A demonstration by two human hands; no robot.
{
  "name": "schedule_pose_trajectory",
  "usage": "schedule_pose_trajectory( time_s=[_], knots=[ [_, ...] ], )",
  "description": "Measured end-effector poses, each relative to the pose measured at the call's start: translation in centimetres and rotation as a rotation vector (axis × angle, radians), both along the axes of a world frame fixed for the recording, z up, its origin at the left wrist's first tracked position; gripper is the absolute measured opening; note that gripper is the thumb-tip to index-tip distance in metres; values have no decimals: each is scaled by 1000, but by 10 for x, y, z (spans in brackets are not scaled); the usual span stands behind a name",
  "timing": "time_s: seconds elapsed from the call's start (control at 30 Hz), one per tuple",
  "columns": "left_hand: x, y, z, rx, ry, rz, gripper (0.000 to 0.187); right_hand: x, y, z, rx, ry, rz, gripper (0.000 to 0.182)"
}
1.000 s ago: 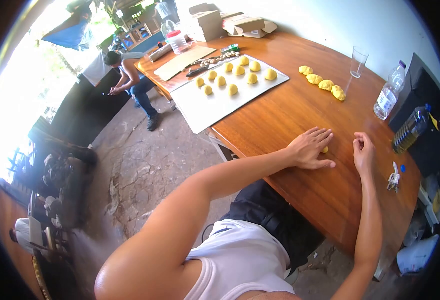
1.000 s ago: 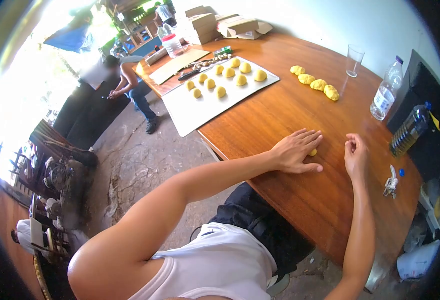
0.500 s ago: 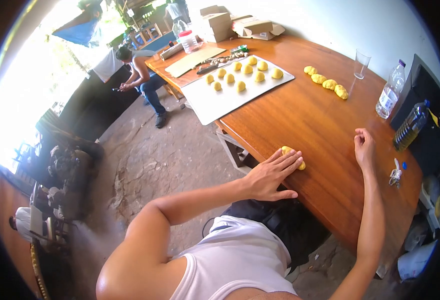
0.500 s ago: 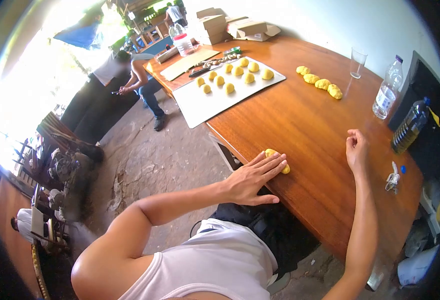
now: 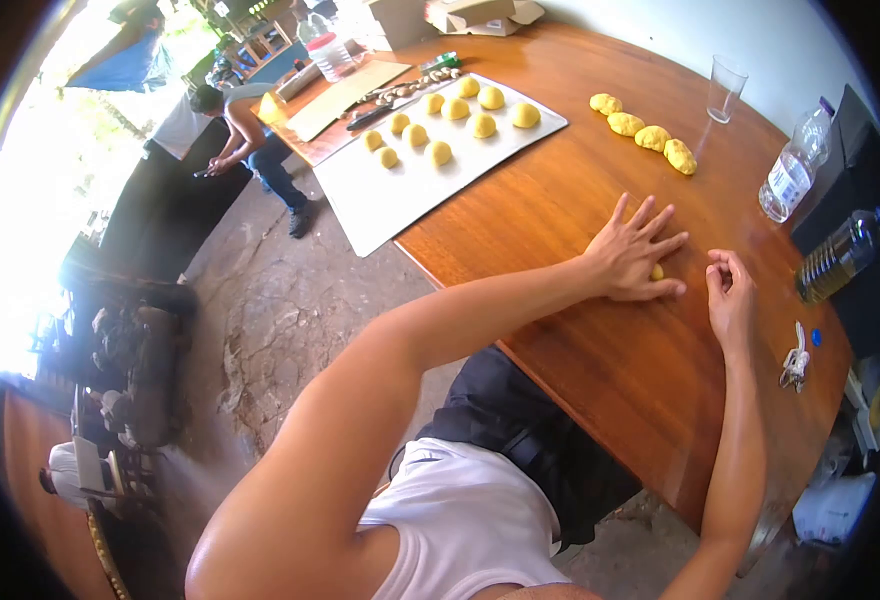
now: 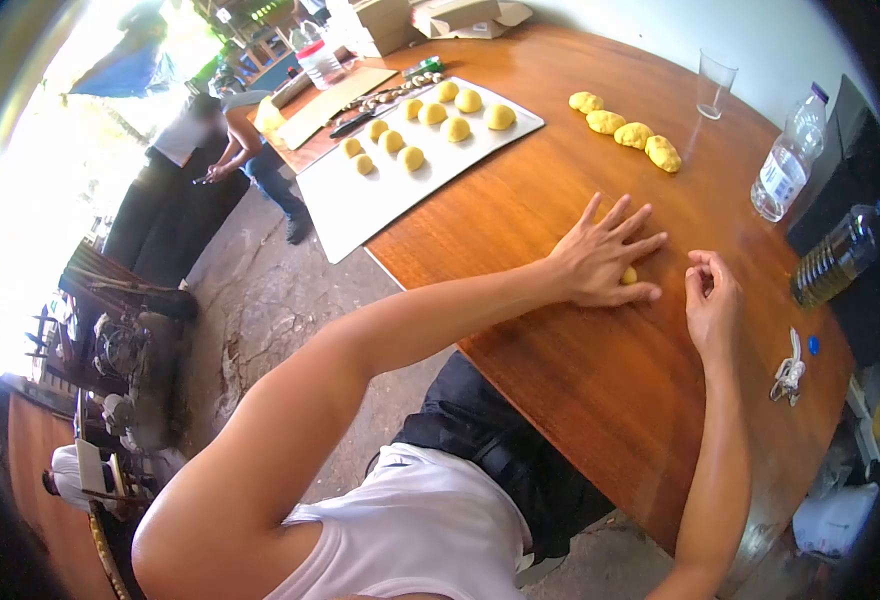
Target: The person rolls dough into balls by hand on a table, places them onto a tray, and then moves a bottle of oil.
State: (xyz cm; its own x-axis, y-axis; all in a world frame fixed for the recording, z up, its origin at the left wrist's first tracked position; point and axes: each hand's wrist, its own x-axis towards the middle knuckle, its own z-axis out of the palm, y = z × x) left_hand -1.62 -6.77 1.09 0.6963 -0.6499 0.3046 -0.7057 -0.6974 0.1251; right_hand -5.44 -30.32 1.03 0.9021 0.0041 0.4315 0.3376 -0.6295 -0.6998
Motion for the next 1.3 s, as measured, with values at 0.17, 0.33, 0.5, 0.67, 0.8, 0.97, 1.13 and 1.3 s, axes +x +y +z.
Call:
schedule_pose_trajectory(
  time_s=[0.17,0.33,0.5,0.67,0.8,0.97,1.13,1.3],
  knots=[
    [62,-43,6,15,146,66,99,-1,0,4,17,42,-15,18],
    [82,-55,3,-90,77,86,94,-4,0,7,-10,95,-47,20],
    [64,-53,5,-117,64,164,89,-4,0,9,36,85,-26,20],
    [30,-53,0,-130,127,382,85,-2,-11,-3,71,100,-23,20],
    [-3,-35,-4,-181,68,261,61,1,-16,-9,149,84,26,19],
    [-42,-9,-13,-260,90,113,52,-3,-15,-6,139,83,4,20],
    [-83,23,-17,-490,185,-81,43,0,-18,-11,153,73,19,19],
    [-82,51,-2,-590,347,-238,39,-2,-16,-10,103,80,-14,18]
  ],
)
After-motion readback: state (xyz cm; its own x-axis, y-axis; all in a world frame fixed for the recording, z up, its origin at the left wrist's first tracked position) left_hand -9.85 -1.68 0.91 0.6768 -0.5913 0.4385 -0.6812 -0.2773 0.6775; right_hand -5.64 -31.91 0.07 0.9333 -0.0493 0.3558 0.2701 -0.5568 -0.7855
